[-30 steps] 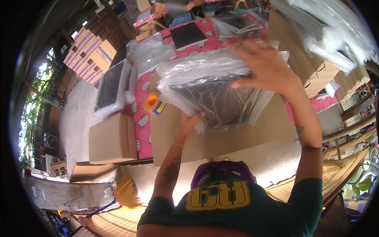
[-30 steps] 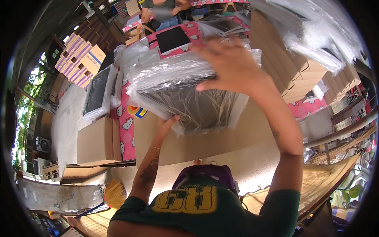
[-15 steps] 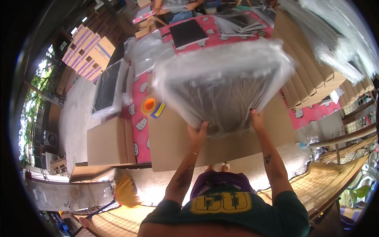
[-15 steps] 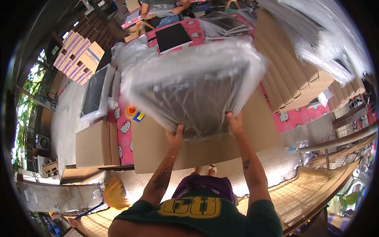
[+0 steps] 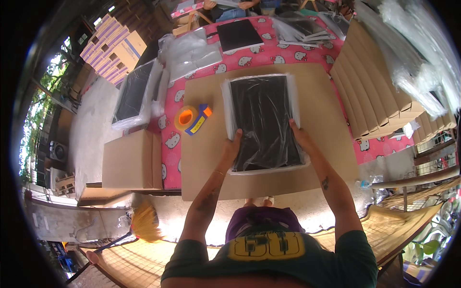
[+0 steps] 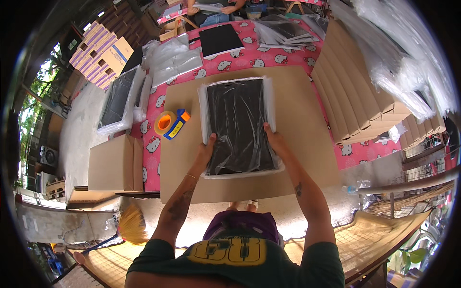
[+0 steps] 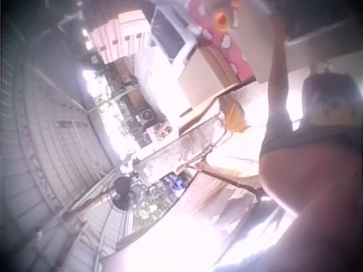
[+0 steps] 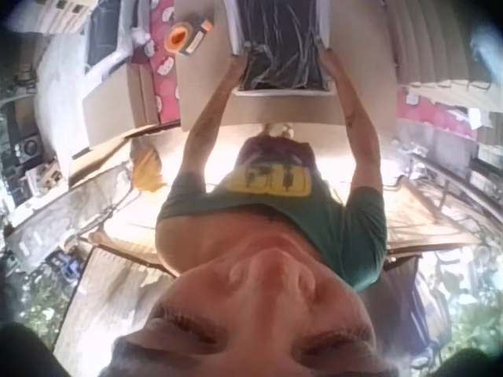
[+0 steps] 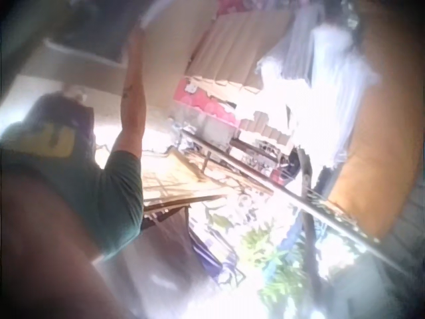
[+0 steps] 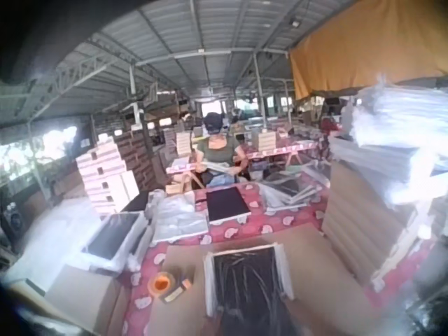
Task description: The person folds brown paper bags by hand and secures them with tape using a dispenser, then places a large plastic-wrapped object into one of the prepared bags and tapes it shut.
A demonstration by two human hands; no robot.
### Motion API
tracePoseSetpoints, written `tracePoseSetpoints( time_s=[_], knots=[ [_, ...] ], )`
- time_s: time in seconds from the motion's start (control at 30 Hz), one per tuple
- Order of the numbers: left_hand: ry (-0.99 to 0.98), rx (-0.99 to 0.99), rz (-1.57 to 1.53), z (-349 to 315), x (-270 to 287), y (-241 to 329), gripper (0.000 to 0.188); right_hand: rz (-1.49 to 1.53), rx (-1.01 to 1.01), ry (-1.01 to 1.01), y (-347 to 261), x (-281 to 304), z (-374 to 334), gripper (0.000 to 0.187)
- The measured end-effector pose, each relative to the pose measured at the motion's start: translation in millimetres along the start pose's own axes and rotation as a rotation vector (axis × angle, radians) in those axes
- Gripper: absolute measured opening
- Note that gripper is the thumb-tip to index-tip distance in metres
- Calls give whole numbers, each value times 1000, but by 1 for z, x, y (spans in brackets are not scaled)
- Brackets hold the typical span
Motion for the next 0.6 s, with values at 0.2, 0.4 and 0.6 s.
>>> tracePoseSetpoints(
  time_s=[0.2,0.4,0.6],
  knots=[
    [17,-80,25,-15,6,-16,101,113,128,53,22,-16,-35,106],
    [-56,-183,-167,-20,27,-22,78,346,134,-154,-2,-4,-72,84],
    [-180,-4,-245,-25,26,-14,62,407,80,-284,5,-4,-56,72]
  ],
)
Point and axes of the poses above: each hand's wrist, its own z-axis towards the middle knuckle, its own x-axis out of the back of the hand, y = z × x, the point moved 5 cm from there along z, towards the middle knuckle, and after that the axes turned 5 degrees about -y, right-handed, at the moved point
